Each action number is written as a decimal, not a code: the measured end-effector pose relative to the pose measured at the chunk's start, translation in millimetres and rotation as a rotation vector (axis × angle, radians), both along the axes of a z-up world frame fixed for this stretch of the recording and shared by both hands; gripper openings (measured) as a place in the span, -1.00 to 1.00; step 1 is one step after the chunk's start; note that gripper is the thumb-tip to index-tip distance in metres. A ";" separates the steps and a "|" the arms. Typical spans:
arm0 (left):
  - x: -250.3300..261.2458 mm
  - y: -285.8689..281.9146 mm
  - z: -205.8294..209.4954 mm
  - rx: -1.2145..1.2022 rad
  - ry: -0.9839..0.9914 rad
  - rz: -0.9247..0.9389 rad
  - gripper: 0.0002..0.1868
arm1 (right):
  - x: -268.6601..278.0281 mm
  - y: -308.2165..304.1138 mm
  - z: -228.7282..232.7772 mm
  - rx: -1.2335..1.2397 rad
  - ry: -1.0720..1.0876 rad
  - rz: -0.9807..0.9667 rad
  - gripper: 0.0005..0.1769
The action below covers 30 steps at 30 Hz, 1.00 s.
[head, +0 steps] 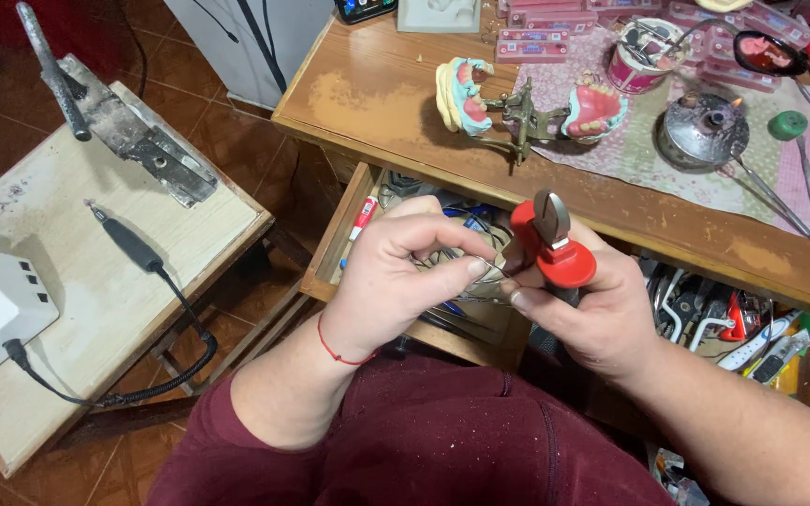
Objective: The person works on a dental model mounted on an articulator, using a metal tool to scrape and shape the pink and blue material. They then open a drawer, retrieve a red-handled tool, and use it to cut a small metal wire before manipulating the wire with pliers.
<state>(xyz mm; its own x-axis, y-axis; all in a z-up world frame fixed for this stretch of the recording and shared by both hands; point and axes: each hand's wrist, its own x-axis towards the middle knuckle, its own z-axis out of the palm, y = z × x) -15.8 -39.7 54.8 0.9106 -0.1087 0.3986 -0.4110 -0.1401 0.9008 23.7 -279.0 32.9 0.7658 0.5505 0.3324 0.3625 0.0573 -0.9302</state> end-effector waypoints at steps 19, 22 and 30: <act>-2.9 -5.4 -1.5 -0.242 0.238 -0.053 -0.83 | 0.0 2.8 2.8 -0.024 -0.034 -0.031 -0.89; -3.1 0.2 -5.3 -0.256 0.305 -0.095 -0.78 | 1.9 2.0 6.9 -0.026 -0.021 -0.073 -0.89; -3.2 12.8 -5.0 0.105 -0.020 -0.010 -0.79 | 11.7 0.4 4.5 -0.175 -0.081 -0.116 -0.86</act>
